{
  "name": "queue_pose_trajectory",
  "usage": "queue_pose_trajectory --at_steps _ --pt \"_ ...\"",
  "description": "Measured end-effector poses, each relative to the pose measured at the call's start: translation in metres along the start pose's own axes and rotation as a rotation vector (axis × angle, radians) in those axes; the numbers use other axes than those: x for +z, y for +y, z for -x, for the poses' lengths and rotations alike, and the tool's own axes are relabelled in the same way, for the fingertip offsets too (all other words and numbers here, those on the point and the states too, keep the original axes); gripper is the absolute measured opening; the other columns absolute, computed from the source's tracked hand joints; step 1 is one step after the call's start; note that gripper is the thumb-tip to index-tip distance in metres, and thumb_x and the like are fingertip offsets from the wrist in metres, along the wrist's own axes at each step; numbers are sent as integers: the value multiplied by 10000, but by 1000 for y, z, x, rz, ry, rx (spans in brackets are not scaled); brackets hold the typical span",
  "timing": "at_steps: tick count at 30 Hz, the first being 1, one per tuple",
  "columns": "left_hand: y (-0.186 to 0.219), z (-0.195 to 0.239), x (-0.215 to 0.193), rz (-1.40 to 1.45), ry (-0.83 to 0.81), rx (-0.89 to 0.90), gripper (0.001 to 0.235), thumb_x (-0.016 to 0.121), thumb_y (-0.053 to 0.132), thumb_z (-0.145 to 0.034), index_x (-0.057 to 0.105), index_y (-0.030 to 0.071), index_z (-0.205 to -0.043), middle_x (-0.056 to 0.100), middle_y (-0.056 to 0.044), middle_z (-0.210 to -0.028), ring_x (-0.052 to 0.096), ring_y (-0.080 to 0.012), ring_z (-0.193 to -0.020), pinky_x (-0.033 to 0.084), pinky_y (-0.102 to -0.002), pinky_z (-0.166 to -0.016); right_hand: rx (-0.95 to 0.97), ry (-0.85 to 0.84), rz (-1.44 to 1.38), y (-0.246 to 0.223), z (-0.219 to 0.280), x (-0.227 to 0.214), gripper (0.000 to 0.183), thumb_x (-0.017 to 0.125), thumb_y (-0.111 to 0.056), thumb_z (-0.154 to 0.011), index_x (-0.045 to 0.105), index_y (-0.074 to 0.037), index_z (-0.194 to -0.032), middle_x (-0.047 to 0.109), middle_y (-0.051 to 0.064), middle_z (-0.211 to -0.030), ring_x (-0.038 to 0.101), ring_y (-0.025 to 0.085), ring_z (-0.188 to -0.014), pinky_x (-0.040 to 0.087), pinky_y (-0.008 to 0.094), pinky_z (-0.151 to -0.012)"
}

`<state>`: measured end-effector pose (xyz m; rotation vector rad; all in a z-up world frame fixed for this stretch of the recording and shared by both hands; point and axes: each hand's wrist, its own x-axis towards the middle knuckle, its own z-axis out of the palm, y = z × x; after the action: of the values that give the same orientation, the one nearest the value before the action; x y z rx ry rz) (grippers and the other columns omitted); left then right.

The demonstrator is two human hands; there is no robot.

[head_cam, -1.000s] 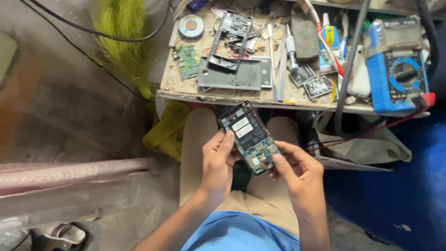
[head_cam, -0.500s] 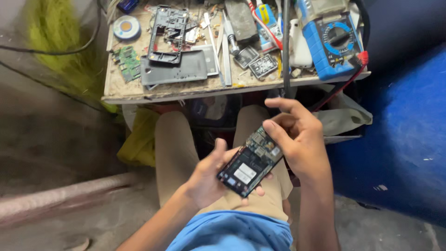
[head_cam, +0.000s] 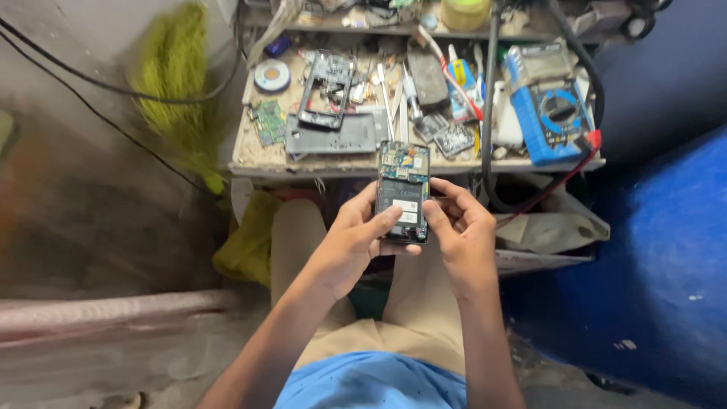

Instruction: The person disassembles a mobile phone, cleans the motherboard with a brush, uses multimeter probes to test circuits, and reattaches the phone's back housing.

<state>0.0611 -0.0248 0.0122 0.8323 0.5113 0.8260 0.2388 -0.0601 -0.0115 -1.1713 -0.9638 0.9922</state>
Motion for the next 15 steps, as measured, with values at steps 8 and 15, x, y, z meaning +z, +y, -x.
queue_pose_trajectory --at_steps 8,15 --pt "16 -41 -1 -301 260 144 878 688 16 -898 184 -11 -1617 719 -107 -1136 688 -107 -830 589 -274 -669 -8 -12 135 -4 -60 16 360 733 -8 -881 698 43 -1236 765 134 -1098 727 132 -964 585 265 -870" --pt "49 -50 0 -822 367 66 1006 845 37 -720 281 -30 -1550 746 -122 -766 608 -90 -511 527 -271 -440 -77 74 336 -15 -84 37 251 737 -42 -886 735 19 -1129 791 107 -977 742 117 -844 608 263 -759"
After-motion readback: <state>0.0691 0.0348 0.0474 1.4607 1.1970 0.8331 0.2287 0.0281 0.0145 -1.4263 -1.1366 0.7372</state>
